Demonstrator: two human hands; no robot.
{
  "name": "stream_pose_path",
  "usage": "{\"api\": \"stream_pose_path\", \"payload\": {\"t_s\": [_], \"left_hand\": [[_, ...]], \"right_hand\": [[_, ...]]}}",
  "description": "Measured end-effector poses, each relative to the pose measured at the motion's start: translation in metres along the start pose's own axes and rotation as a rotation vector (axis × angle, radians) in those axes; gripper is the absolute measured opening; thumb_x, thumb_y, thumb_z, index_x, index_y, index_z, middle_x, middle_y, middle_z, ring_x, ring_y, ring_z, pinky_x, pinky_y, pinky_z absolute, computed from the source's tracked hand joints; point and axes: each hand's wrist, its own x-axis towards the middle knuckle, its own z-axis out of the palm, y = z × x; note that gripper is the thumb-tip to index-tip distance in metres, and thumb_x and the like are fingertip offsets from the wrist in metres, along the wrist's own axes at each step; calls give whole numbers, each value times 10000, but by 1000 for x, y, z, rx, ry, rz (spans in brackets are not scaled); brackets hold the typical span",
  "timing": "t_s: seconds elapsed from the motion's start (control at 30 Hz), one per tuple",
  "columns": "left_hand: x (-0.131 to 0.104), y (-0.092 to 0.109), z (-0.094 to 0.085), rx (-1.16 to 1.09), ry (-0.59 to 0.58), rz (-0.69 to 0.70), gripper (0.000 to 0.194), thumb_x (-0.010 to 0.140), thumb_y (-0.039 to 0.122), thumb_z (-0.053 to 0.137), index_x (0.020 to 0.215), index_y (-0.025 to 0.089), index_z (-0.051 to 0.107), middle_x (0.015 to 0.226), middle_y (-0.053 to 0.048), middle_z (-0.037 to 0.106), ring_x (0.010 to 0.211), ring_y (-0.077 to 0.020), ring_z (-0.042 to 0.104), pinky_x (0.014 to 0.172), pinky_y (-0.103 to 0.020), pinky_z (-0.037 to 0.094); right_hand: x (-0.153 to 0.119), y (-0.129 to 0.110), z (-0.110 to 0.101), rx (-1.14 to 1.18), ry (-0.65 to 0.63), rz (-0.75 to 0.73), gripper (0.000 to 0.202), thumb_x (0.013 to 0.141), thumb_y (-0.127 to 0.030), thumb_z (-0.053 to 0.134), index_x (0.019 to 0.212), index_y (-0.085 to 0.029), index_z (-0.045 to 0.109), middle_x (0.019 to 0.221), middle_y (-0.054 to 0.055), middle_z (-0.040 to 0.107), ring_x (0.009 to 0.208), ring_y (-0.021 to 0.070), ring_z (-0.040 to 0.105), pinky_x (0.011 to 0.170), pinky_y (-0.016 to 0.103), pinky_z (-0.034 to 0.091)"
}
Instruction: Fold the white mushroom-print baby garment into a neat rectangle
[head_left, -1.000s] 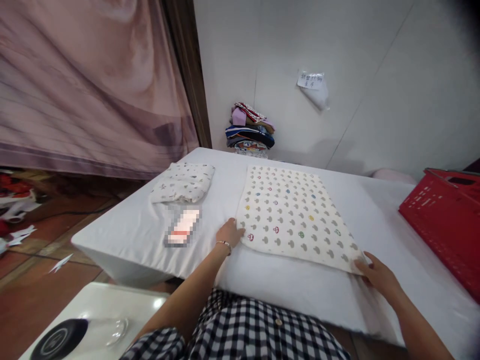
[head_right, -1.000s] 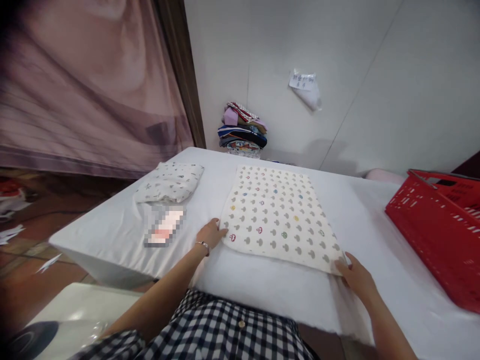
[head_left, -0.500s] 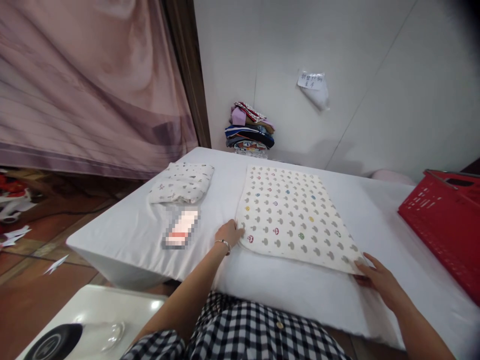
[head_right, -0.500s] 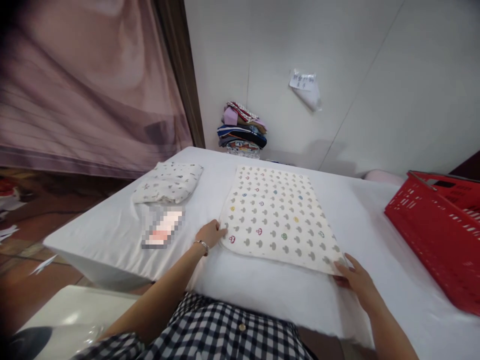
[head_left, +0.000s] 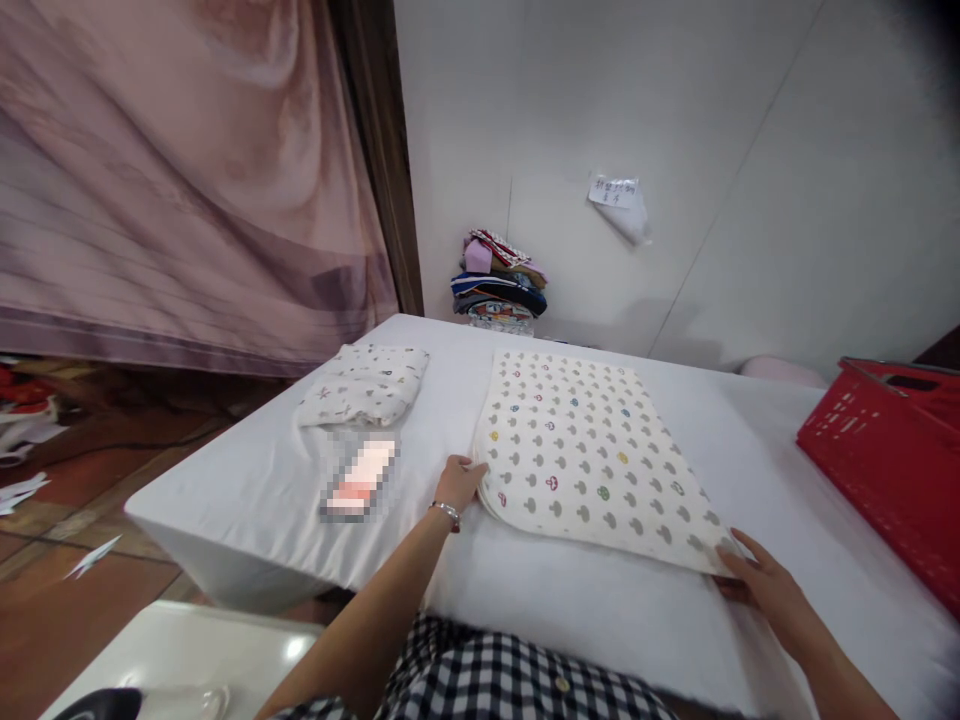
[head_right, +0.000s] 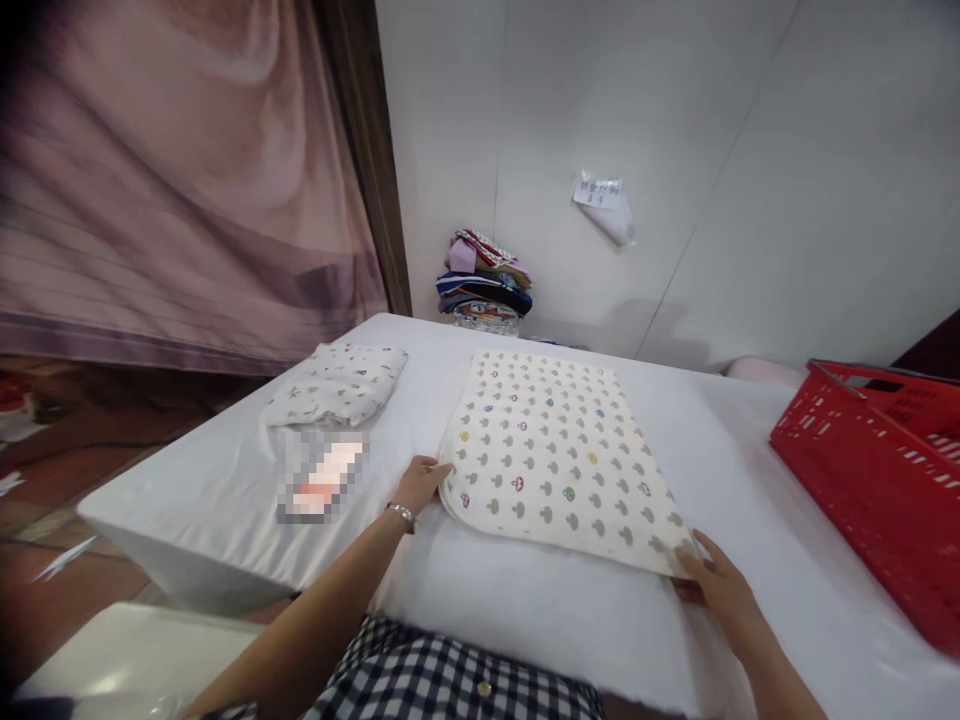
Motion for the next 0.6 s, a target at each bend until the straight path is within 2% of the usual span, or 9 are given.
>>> {"api": "stream_pose_path", "payload": {"t_s": [0.1, 0.27, 0.4, 0.53, 0.6], "left_hand": [[5, -4, 5, -220, -73, -62, 339, 784, 295, 612, 1036, 148, 439, 911, -73, 644, 651, -132, 627, 533, -236, 495], [10, -10, 2, -231, -49, -42, 361, 775, 227, 607, 1082, 141, 439, 984, -87, 619, 658, -114, 616, 535, -217, 497], [5, -13, -6, -31, 15, 72, 385, 778, 199, 566, 1138, 162, 432, 993, -65, 605, 682, -120, 610, 612, -248, 503], [-6, -11, -10, 218, 110, 275, 383, 768, 164, 548, 1138, 184, 449, 1134, -78, 540, 869, -156, 602, 794, -290, 476], [-11, -9, -11, 297, 128, 322, 360, 779, 152, 523, 1130, 188, 453, 1162, -85, 513, 917, -173, 593, 825, -304, 461]], "right_hand": [[0, 0, 0, 21, -1, -1, 843, 666, -410, 669, 1395, -190, 310, 818, 45, 645, 688, 213, 652, 660, 336, 579], [1, 4, 1, 44, 35, -25, 855, 653, -379, 649, 1405, -176, 297, 773, 28, 614, 643, 199, 641, 628, 318, 570], [0, 4, -1, 7, 51, -46, 868, 645, -393, 640, 1404, -152, 294, 709, 14, 595, 618, 199, 633, 612, 318, 563], [0, 4, -3, -80, 51, -60, 850, 656, -384, 618, 1405, -151, 290, 639, -3, 586, 569, 195, 618, 578, 321, 546], [3, 7, -3, -109, 48, -69, 844, 661, -389, 614, 1407, -164, 288, 626, -9, 584, 551, 195, 608, 563, 325, 540]]}}
